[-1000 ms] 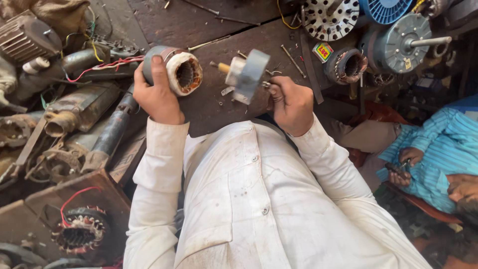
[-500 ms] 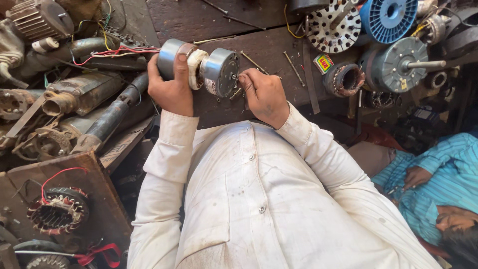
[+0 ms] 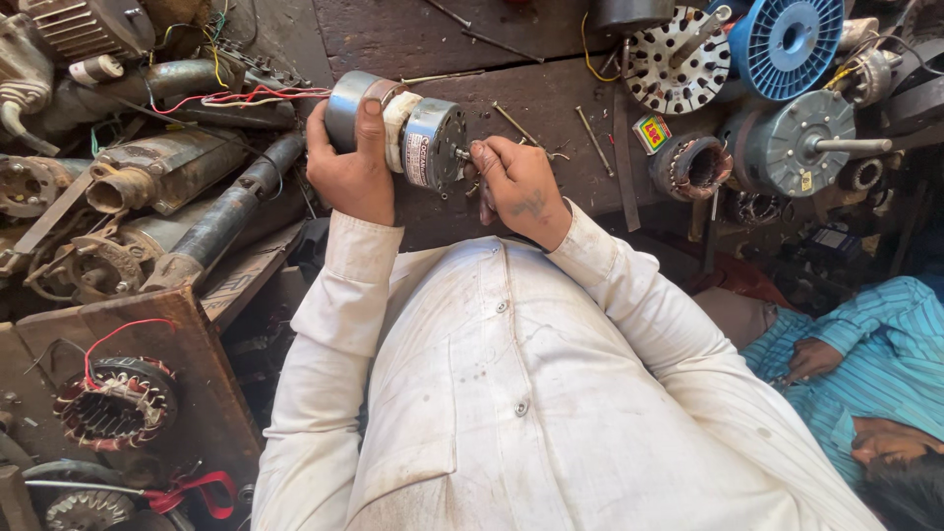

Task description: The person assembles small electric motors by inserting stators into housings, applying lubricant, and securing end caps. They handle multiple motor components, including rotors and wiring, and use tools such as a wooden stick and tape to complete the assembly.

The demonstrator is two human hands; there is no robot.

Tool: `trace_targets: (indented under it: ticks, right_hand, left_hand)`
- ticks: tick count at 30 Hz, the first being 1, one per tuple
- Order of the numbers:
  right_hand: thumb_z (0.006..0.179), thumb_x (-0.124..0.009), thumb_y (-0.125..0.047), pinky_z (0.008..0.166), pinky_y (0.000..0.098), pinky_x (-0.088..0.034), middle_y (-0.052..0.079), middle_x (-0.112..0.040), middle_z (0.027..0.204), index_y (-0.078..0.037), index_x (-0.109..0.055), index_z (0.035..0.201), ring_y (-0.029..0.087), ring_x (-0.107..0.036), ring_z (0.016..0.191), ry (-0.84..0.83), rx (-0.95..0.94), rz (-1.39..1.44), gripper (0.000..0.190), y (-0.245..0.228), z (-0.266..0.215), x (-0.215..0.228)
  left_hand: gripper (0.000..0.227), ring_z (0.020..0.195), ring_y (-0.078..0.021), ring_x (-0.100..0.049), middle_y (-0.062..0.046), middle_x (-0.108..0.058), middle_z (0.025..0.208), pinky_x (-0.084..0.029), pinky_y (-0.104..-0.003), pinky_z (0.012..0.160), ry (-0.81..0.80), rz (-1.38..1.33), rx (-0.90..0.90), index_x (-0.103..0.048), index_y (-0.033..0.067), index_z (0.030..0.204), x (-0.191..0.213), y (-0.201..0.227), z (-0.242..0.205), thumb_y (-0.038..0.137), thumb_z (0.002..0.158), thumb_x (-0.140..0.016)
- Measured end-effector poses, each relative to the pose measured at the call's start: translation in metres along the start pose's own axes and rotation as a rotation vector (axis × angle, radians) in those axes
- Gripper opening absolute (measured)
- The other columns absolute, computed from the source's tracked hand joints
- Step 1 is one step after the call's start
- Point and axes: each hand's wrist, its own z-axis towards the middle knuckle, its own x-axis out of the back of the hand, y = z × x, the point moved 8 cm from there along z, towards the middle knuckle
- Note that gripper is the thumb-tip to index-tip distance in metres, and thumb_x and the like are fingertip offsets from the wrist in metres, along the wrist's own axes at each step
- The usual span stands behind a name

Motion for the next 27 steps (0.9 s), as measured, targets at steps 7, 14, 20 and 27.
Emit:
trace_targets:
  ticks: [7,14,20,27]
  right_hand:
    - [0.111,-0.051,-0.027,0.044,0.0291,-0.048,0.003,-0.055,0.054,0.002,-0.065,0.09,0.012,-0.057,0.044,0.002,-0.082,0.121,0.039,0.013,0.004,-0.011]
    - [0.11,-0.063,-0.032,0.06,0.0366,-0.054,0.008,-0.07,0.078,-0.005,-0.066,0.108,0.024,-0.071,0.067,0.106,0.437,-0.547,0.027,-0.042,0.002,-0.014]
    - [0.08,-0.091,-0.052,0.098,0.0395,-0.058,0.016,-0.051,0.136,-0.006,-0.042,0.147,0.032,-0.063,0.119,0.119,0.665,-0.5,0.095,-0.08,0.004,-0.021]
    - [0.078,-0.1,-0.026,0.115,0.04,-0.057,0.011,-0.049,0.151,-0.013,-0.048,0.151,0.031,-0.06,0.138,0.149,0.639,-0.486,0.091,-0.081,0.007,-0.034]
  left_hand:
    - [0.056,0.093,-0.0175,-0.069,-0.011,-0.075,0.104,-0.059,-0.032,0.087,0.027,-0.067,0.015,-0.066,-0.0031,0.122,0.0,-0.005,-0.001,0.045,0.096,-0.078]
    - [0.051,0.091,-0.0158,-0.07,-0.011,-0.076,0.103,-0.059,-0.031,0.084,0.036,-0.219,0.151,-0.067,-0.0044,0.119,-0.001,-0.02,0.01,0.042,0.097,-0.073]
    - [0.048,0.089,-0.0163,-0.07,-0.012,-0.076,0.102,-0.06,-0.031,0.082,-0.01,-0.361,0.203,-0.068,-0.006,0.115,-0.003,-0.024,0.02,0.038,0.098,-0.074]
    - [0.048,0.089,-0.0157,-0.071,-0.011,-0.077,0.1,-0.06,-0.03,0.082,-0.006,-0.209,0.155,-0.07,-0.0044,0.113,0.002,-0.013,0.019,0.041,0.098,-0.072]
